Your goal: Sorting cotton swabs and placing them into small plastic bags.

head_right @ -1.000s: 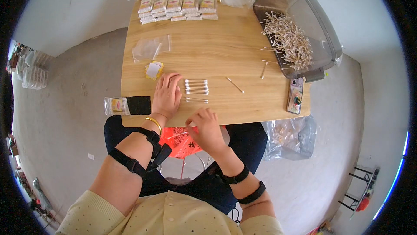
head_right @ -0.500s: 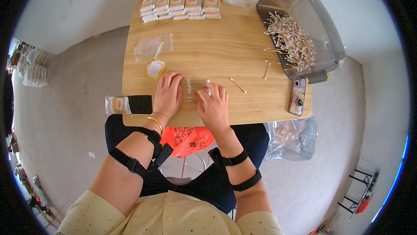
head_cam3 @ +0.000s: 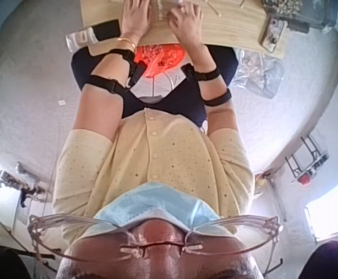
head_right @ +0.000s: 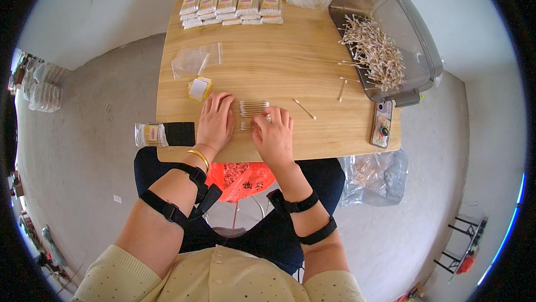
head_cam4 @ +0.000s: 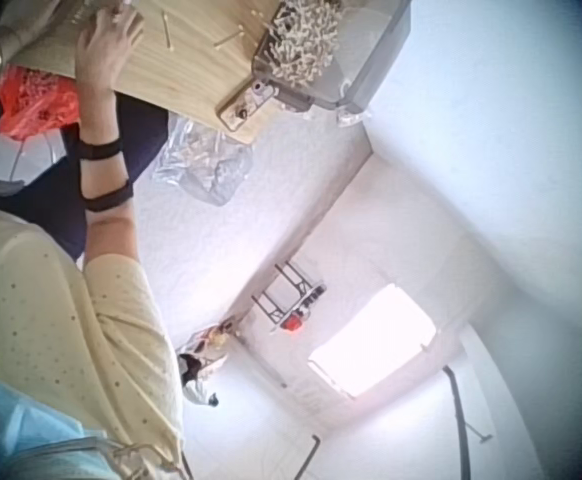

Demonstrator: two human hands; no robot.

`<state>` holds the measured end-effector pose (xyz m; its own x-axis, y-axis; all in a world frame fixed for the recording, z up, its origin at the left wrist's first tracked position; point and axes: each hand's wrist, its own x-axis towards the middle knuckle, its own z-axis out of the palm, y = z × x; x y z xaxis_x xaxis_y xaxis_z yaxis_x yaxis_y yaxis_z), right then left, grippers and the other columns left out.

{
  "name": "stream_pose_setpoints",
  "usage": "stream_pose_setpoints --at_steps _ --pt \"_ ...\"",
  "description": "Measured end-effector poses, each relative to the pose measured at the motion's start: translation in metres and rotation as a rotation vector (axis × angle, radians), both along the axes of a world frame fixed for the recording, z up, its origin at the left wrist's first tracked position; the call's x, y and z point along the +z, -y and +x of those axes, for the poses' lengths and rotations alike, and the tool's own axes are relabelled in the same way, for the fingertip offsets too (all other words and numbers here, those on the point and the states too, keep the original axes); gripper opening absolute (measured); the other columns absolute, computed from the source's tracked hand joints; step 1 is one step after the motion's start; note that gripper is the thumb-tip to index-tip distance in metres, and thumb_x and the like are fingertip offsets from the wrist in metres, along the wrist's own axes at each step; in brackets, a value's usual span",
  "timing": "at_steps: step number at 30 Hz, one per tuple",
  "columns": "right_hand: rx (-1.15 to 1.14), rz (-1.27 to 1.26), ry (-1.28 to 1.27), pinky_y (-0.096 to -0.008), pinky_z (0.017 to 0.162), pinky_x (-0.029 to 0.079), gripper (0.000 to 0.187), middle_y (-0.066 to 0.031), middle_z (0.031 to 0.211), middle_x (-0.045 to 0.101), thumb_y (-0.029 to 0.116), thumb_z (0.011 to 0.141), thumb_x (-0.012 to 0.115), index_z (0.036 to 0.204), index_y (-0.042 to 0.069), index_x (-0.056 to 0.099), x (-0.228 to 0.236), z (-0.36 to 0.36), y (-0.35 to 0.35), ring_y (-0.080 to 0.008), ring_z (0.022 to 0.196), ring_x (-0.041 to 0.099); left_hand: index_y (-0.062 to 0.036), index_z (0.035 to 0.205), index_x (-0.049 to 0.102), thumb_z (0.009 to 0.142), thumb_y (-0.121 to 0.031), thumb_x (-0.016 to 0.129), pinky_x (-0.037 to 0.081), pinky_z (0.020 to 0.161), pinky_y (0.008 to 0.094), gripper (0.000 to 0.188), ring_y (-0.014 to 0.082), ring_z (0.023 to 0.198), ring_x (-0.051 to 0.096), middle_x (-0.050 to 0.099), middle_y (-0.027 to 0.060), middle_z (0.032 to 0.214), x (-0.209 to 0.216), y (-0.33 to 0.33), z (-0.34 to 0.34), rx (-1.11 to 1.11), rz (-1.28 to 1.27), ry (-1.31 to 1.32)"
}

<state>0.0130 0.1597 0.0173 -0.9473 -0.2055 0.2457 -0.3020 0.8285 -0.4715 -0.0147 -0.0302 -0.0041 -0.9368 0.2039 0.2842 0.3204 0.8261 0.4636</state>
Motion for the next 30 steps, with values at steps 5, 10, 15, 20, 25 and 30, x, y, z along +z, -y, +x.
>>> stream_pose_setpoints --at_steps 5,10,15,20,25,30 --pt "-0.025 -0.052 -0.060 -0.0486 0.095 0.043 0.023 -0.0086 0.119 0.056 0.008 0.079 0.072 0.101 0.014 0.070 0.000 -0.007 0.000 -0.0354 0.117 0.051 -0.0057 0.129 0.055 0.088 -0.010 0.062 0.036 0.119 0.0499 0.042 0.0392 0.131 0.048 0.053 0.0121 0.132 0.002 -0.001 0.001 0.001 -0.004 0.000" --pt "-0.005 -0.019 -0.043 -0.0476 0.096 0.042 0.024 -0.0070 0.118 0.055 0.008 0.080 0.073 0.102 0.015 0.072 0.001 -0.011 0.001 -0.0336 0.115 0.051 -0.0052 0.129 0.055 0.089 -0.010 0.061 0.036 0.119 0.0498 0.041 0.0390 0.131 0.048 0.053 0.0125 0.133 0.001 0.000 0.001 0.000 -0.001 0.002" --pt "-0.017 -0.015 -0.048 -0.0471 0.093 0.042 0.019 -0.0070 0.113 0.055 0.009 0.080 0.075 0.097 0.015 0.070 0.000 -0.013 0.002 -0.0326 0.111 0.052 -0.0050 0.129 0.055 0.089 -0.010 0.061 0.036 0.119 0.0498 0.041 0.0389 0.130 0.048 0.053 0.0128 0.132 0.002 -0.001 0.001 -0.001 0.000 0.000" --pt "-0.004 0.025 -0.034 -0.0464 0.088 0.042 0.015 -0.0089 0.107 0.055 0.012 0.081 0.076 0.092 0.013 0.065 -0.004 -0.021 0.000 -0.0323 0.105 0.052 -0.0049 0.129 0.055 0.088 -0.010 0.061 0.036 0.119 0.0499 0.041 0.0386 0.130 0.049 0.053 0.0128 0.132 0.001 -0.001 0.000 -0.006 0.006 -0.013" --pt "0.051 0.021 0.005 -0.0470 0.088 0.041 0.013 -0.0086 0.105 0.054 0.012 0.083 0.074 0.092 0.012 0.066 0.002 -0.013 -0.004 -0.0324 0.104 0.052 -0.0051 0.129 0.055 0.088 -0.009 0.061 0.037 0.118 0.0501 0.042 0.0397 0.130 0.048 0.053 0.0127 0.132 -0.001 0.000 0.001 -0.006 0.014 -0.006" --pt "0.004 -0.015 -0.006 -0.0470 0.088 0.041 0.012 -0.0086 0.103 0.055 0.011 0.084 0.074 0.092 0.012 0.066 0.006 0.008 -0.006 -0.0329 0.103 0.053 -0.0043 0.130 0.056 0.091 -0.009 0.059 0.039 0.114 0.0496 0.039 0.0407 0.130 0.049 0.054 0.0143 0.133 0.003 0.000 0.002 -0.005 0.027 0.020"
